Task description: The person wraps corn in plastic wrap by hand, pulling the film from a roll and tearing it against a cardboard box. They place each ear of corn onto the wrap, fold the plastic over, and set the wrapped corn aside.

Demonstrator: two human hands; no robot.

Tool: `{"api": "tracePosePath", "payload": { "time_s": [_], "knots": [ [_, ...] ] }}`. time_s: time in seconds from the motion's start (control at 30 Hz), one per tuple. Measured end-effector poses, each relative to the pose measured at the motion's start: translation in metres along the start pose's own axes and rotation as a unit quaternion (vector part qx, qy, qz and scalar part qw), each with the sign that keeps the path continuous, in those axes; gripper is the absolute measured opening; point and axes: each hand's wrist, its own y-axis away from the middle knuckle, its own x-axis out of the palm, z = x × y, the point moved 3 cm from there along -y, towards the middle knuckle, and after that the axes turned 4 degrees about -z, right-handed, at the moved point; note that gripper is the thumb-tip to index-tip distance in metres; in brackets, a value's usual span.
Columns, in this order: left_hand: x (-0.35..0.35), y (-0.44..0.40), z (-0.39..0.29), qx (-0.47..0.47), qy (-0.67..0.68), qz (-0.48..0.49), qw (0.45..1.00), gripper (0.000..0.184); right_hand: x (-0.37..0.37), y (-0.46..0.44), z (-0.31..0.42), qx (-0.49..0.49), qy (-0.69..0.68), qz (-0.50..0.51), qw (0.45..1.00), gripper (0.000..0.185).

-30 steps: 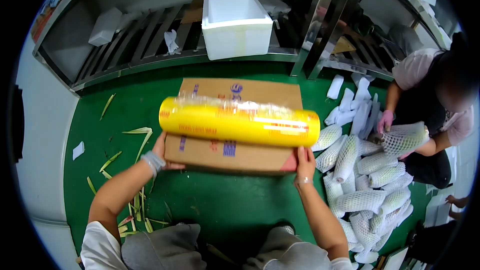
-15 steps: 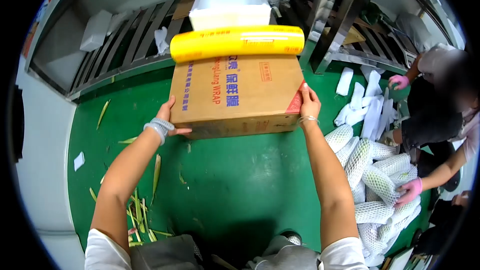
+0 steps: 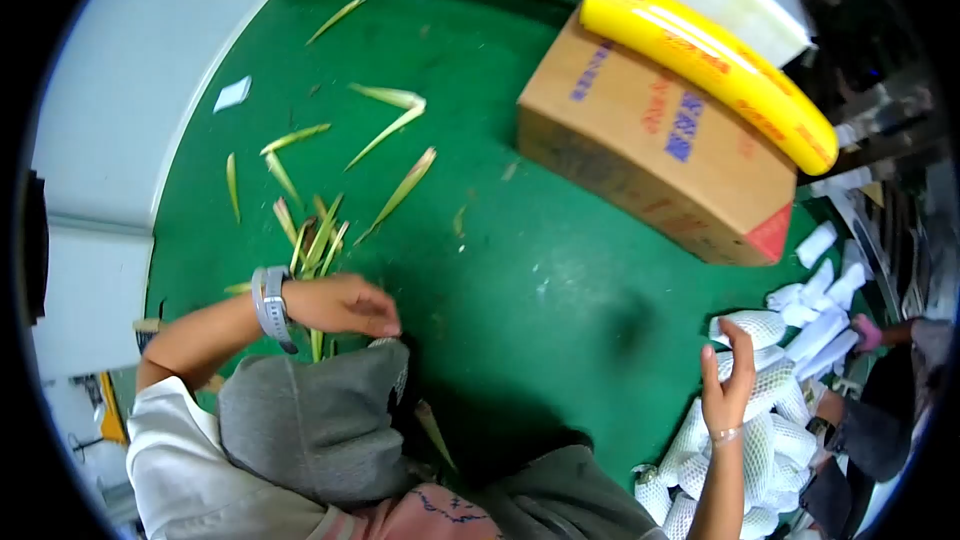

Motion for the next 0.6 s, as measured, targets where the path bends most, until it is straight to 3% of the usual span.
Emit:
{"api": "tracePosePath", "payload": {
  "time_s": [0.03,0.1,0.13,0.17,0.2,0.23,0.27,0.3,0.33,0.4,0.43,0.47,0.5,0.53,0.6],
  "knots": [
    [0.016,0.009,0.040,-0.004,0.049,-0.008,0.999,0.045,0.002,0.006,0.010,0.015,-0.023,0.061,0.998,0.033],
    [0.041,0.029,0.076,-0.099,0.087,0.008,0.991,0.048,0.003,0.013,0.041,0.030,-0.060,0.218,0.974,0.031],
    [0.042,0.034,0.077,-0.103,0.100,0.009,0.990,0.048,0.003,0.016,0.059,0.041,-0.088,0.296,0.950,0.031],
    [0.046,0.044,0.068,-0.106,0.230,0.014,0.967,0.049,0.002,0.019,0.071,0.053,-0.121,0.376,0.917,0.034],
    [0.048,0.055,0.061,-0.106,0.359,0.004,0.927,0.049,-0.001,0.022,0.086,0.003,-0.127,0.434,0.892,0.037],
    [0.045,0.063,0.055,-0.046,0.429,0.000,0.902,0.050,-0.001,0.020,0.104,-0.037,-0.183,0.544,0.818,0.040],
    [0.030,0.079,0.021,0.026,0.473,-0.032,0.880,0.050,0.004,0.014,0.101,0.022,-0.228,0.656,0.719,0.041],
    [0.016,0.094,0.004,0.068,0.422,-0.062,0.902,0.075,0.011,0.010,0.105,0.005,-0.228,0.678,0.699,0.041],
    [0.006,0.112,-0.020,0.172,0.371,-0.079,0.909,0.073,0.012,0.009,0.114,-0.072,-0.179,0.667,0.720,0.040],
    [-0.001,0.149,-0.068,0.080,0.095,-0.225,0.966,0.063,-0.015,0.028,0.134,-0.178,-0.084,0.623,0.757,0.037],
    [-0.002,0.155,-0.088,0.079,0.117,-0.194,0.971,0.063,-0.034,0.039,0.149,-0.211,-0.033,0.594,0.776,0.036],
    [-0.004,0.162,-0.105,0.070,-0.036,-0.221,0.972,0.058,-0.024,0.030,0.173,-0.174,-0.014,0.617,0.767,0.027],
    [-0.002,0.163,-0.117,0.072,-0.190,-0.246,0.948,0.054,-0.025,0.040,0.148,-0.135,-0.071,0.661,0.735,0.029],
    [0.007,0.161,-0.124,0.103,-0.207,-0.275,0.933,0.042,-0.019,0.053,0.134,-0.079,-0.032,0.681,0.727,0.039],
    [0.012,0.167,-0.122,0.121,-0.227,-0.246,0.935,0.037,0.018,0.060,0.146,-0.076,0.092,0.787,0.605,0.058]
  ]
}}
